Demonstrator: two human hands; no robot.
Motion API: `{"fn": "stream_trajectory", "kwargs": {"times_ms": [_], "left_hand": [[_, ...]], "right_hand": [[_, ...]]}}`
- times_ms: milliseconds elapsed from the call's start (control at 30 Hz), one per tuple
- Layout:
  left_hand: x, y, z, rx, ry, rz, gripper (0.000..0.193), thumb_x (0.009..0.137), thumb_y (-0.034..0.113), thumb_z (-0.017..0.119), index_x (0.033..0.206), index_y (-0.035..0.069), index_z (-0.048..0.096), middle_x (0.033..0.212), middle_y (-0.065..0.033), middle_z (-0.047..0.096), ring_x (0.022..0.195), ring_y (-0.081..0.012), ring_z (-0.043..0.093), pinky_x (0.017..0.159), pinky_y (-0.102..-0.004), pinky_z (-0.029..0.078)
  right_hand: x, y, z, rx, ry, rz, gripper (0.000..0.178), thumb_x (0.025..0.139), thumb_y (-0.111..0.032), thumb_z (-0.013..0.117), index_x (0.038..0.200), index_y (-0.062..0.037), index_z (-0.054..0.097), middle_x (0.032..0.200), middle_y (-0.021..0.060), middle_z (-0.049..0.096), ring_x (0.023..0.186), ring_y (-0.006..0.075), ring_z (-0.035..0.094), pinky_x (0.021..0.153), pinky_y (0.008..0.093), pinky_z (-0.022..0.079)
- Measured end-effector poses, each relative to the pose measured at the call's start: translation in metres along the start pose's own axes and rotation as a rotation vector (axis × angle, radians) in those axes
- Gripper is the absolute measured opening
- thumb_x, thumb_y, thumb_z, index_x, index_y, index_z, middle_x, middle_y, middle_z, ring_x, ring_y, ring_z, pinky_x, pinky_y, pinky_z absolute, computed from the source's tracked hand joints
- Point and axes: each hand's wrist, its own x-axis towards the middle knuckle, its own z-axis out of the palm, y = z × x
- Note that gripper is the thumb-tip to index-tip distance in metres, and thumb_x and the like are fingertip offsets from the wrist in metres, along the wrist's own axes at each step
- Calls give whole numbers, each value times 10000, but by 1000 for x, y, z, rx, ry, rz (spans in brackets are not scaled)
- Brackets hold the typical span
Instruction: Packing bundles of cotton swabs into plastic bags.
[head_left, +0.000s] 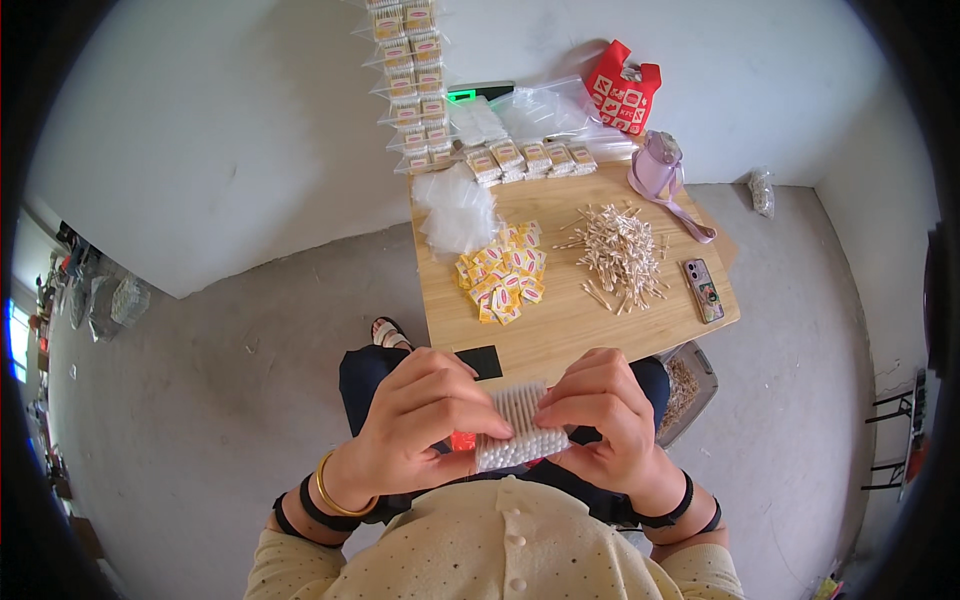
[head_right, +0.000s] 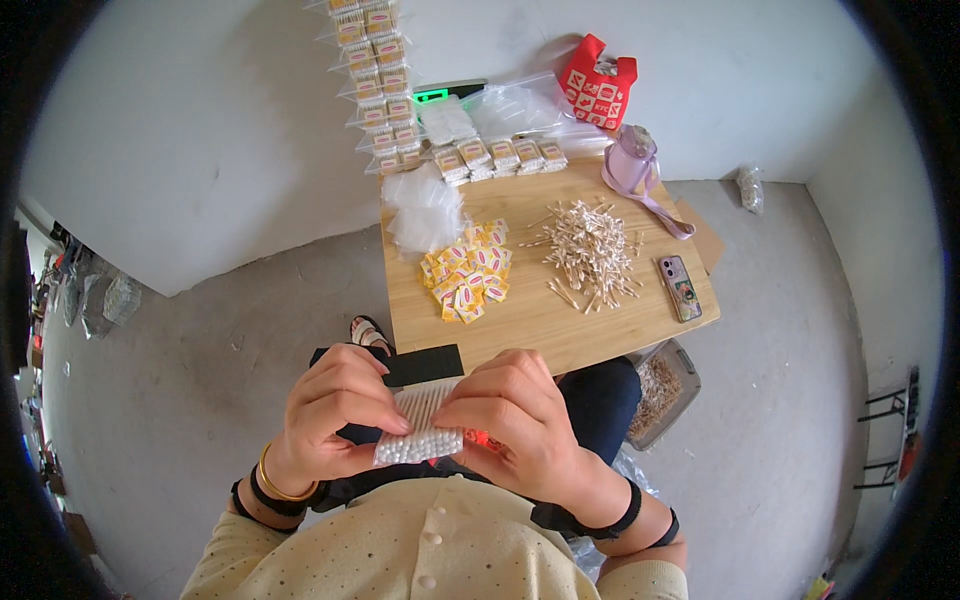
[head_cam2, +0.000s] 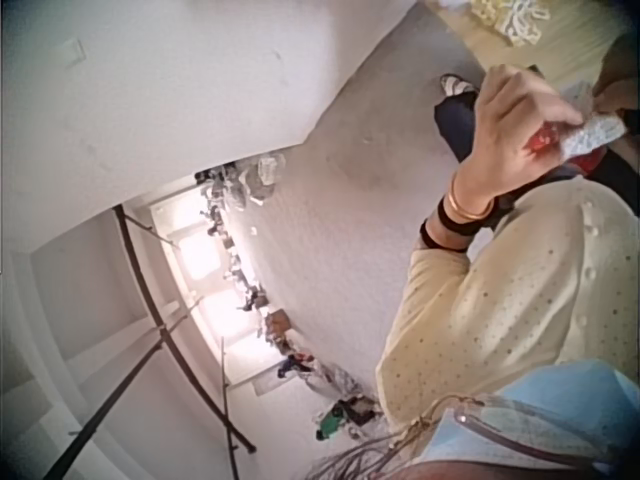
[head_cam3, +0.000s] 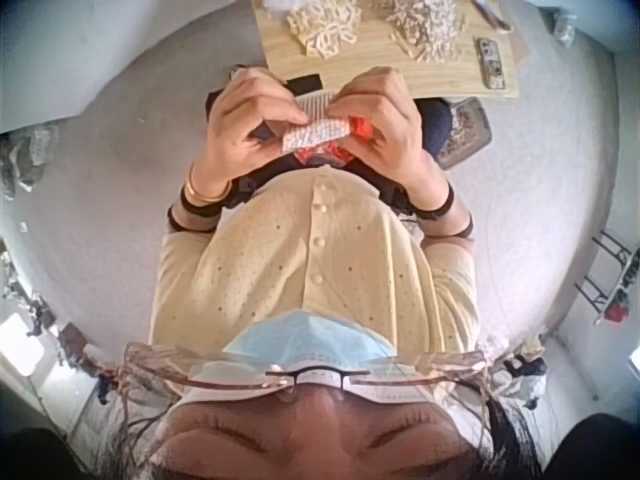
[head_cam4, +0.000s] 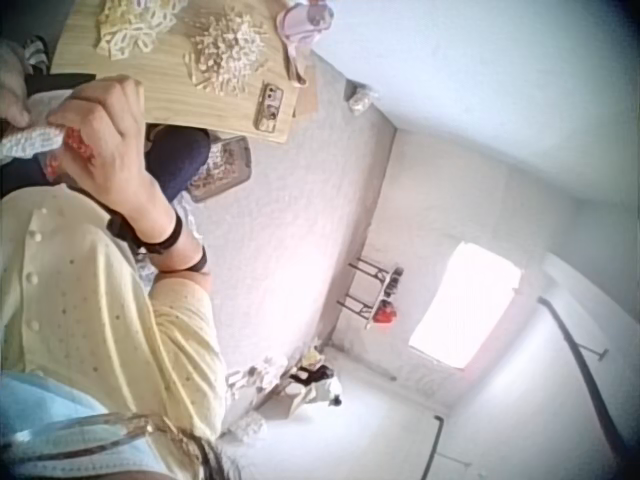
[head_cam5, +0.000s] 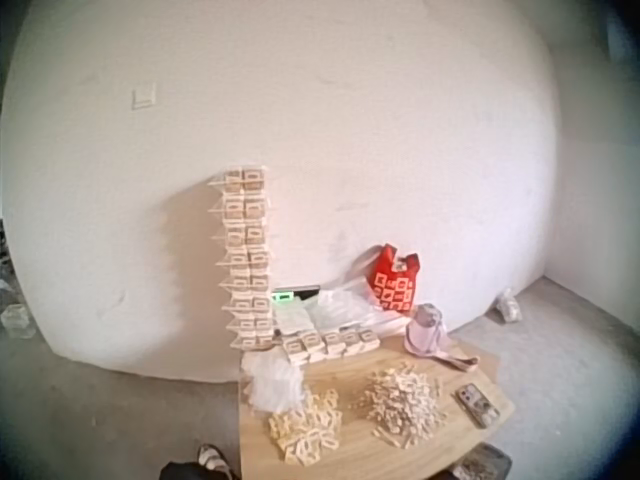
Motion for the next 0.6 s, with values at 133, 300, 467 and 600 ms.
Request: {"fn": "stream_trajectory", "kwargs": {"times_ms": [133,300,467,600], "left_hand": [[-2,-2,-1,-37,0,-4,390,610,67,877,954,137,707,908,15,674,851,-223,610,774,-358,520],[0,1,0,-97,17,-18,365,655,91,876,987,127,729,930,1,696,850,-212,633,754,-332,518],[-1,1,0,-92,22,18,361,682,108,875,1018,115,745,942,-16,716,838,-195,669,727,-312,521],[-4,1,-1,-99,26,23,364,695,108,876,1034,100,744,950,-33,722,822,-190,686,687,-301,524]], "right_hand": [[0,-1,1,-8,15,6,416,648,-126,867,1024,-104,692,996,42,639,860,249,600,755,366,437],[-2,2,-1,-22,-28,-35,321,742,-152,877,987,-83,681,955,59,638,839,242,586,727,356,468],[1,-3,-1,31,-32,6,312,759,-202,869,976,-66,692,943,56,641,835,241,588,731,358,472],[4,-6,-2,59,-58,12,304,775,-210,852,992,-57,704,943,59,648,840,241,592,731,361,474]]}}
